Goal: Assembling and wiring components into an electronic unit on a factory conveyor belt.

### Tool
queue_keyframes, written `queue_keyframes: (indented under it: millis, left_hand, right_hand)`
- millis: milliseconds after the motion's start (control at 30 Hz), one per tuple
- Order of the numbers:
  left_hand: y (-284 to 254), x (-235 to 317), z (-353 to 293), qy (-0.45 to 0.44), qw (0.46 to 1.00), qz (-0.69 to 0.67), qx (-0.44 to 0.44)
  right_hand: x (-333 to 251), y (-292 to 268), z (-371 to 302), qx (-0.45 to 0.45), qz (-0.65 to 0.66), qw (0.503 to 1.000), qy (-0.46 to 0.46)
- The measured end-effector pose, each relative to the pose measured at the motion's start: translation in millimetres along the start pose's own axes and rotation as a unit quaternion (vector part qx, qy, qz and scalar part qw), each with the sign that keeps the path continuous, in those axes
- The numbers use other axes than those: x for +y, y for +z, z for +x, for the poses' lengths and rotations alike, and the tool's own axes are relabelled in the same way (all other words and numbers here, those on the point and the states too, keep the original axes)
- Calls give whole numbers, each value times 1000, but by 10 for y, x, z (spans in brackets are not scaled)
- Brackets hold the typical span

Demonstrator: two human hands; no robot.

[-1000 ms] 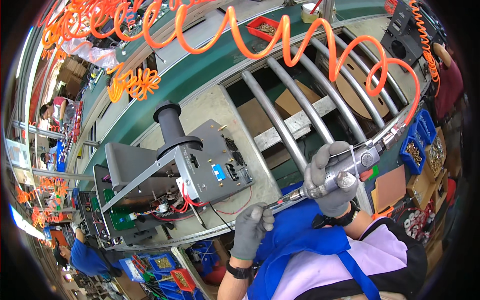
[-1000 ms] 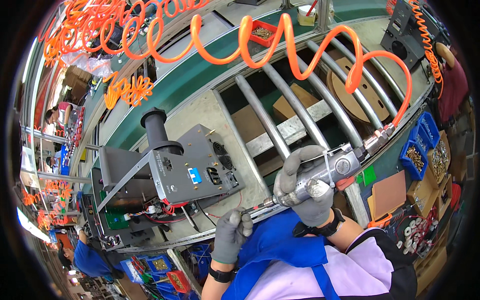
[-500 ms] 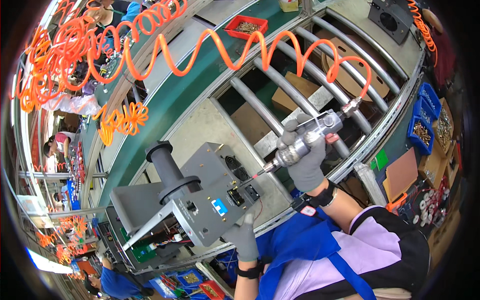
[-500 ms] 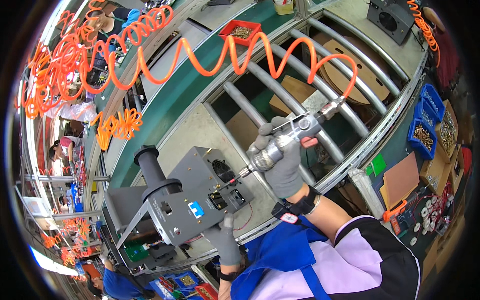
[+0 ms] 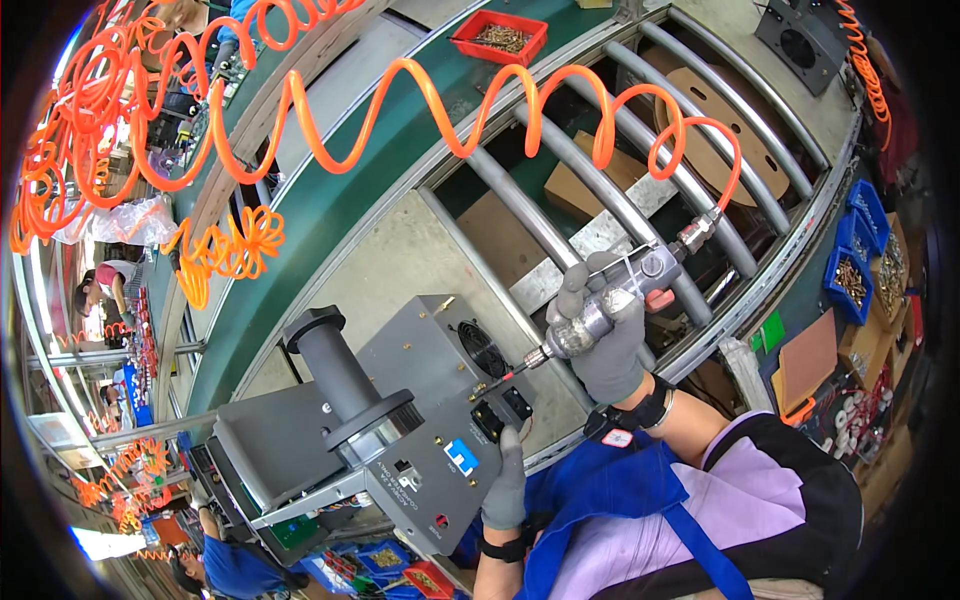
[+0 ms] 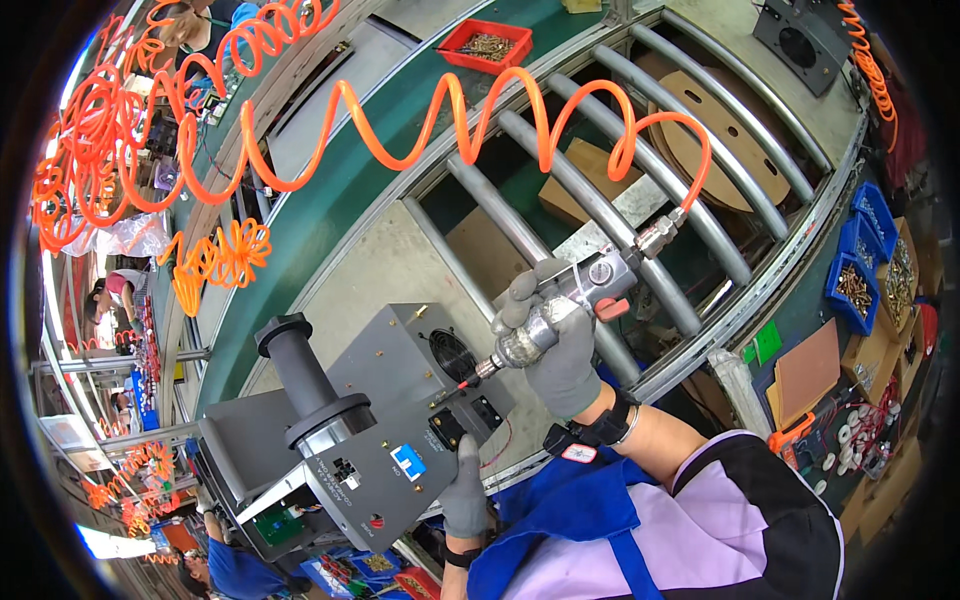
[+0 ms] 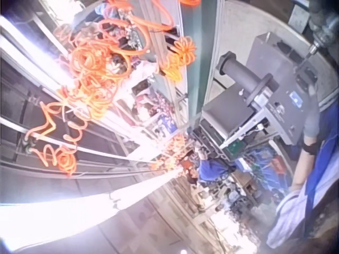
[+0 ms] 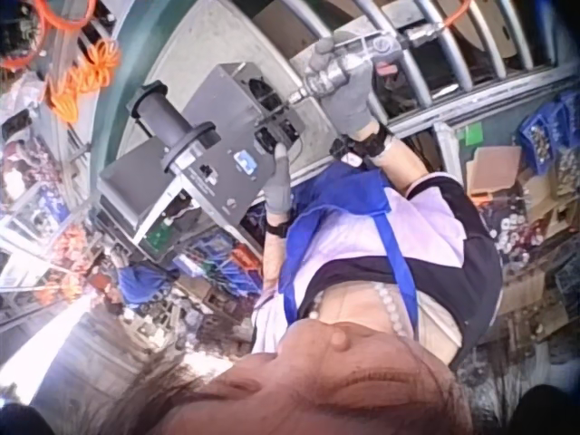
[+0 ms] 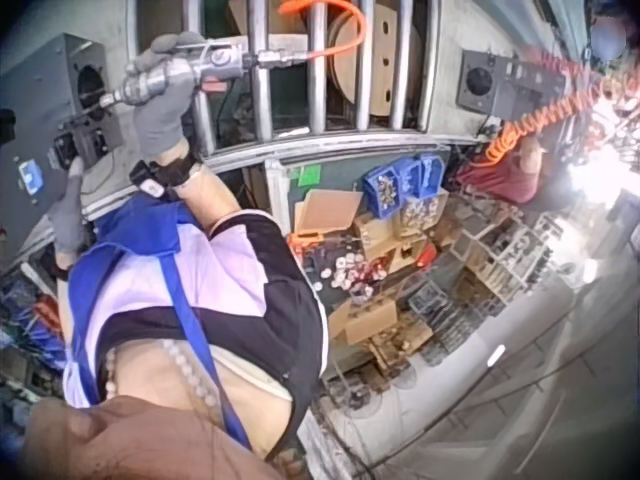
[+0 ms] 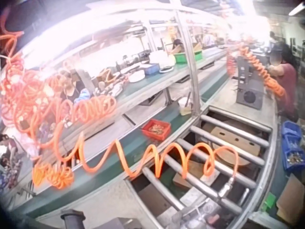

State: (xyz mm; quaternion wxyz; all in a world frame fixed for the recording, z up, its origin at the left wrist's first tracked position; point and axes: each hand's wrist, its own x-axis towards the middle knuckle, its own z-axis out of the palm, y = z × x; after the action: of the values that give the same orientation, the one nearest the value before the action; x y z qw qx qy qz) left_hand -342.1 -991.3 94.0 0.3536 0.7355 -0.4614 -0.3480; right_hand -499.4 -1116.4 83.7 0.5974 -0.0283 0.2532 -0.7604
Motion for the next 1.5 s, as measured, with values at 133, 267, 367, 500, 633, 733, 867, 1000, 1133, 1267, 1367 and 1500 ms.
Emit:
queue_keyframes:
  millis: [133, 267, 367, 500, 633, 733, 867, 1000, 1133, 1267, 1367, 1500]
  left_hand:
    - [-13, 57, 36, -19, 998, 57, -11]
    - [-13, 132, 40, -5, 999, 22, -41]
    - [-65, 112, 81, 29, 997, 47, -45]
    - [-442, -184, 10, 99, 967, 199, -126]
    - [-684, -889, -253, 46, 992, -59, -99]
    - [-491, -1557, -348, -53, 998, 26, -3]
    - [-116, -2077, -336, 20, 980, 174, 92]
    - [46, -2151, -229, -39, 963, 261, 45]
    - [106, -2139, -133, -157, 957, 242, 7]
    - [75, -2124, -71, -88, 954, 287, -1]
    - [-27, -1941, -110, -102, 957, 270, 12]
    - [-211, -1445, -128, -66, 992, 16, 105]
  right_hand:
    - [34, 3, 44, -33, 7, 999, 31]
    - [92, -24, 61, 44, 4, 999, 30]
    - [130, -74, 89, 49, -3, 999, 21]
    - [129, -180, 112, 21, 12, 997, 69]
    - [116, -232, 161, -24, 56, 995, 83]
    - [87, -226, 164, -21, 35, 994, 99]
    - [55, -154, 128, 23, 1, 995, 100]
    - [47, -85, 65, 1, -15, 995, 94]
    - [29, -75, 63, -31, -17, 995, 91]
    - [16, -88, 68, -19, -31, 994, 104]
    - [31, -83, 59, -19, -41, 994, 101]
    - [25, -88, 48, -21, -20, 993, 118]
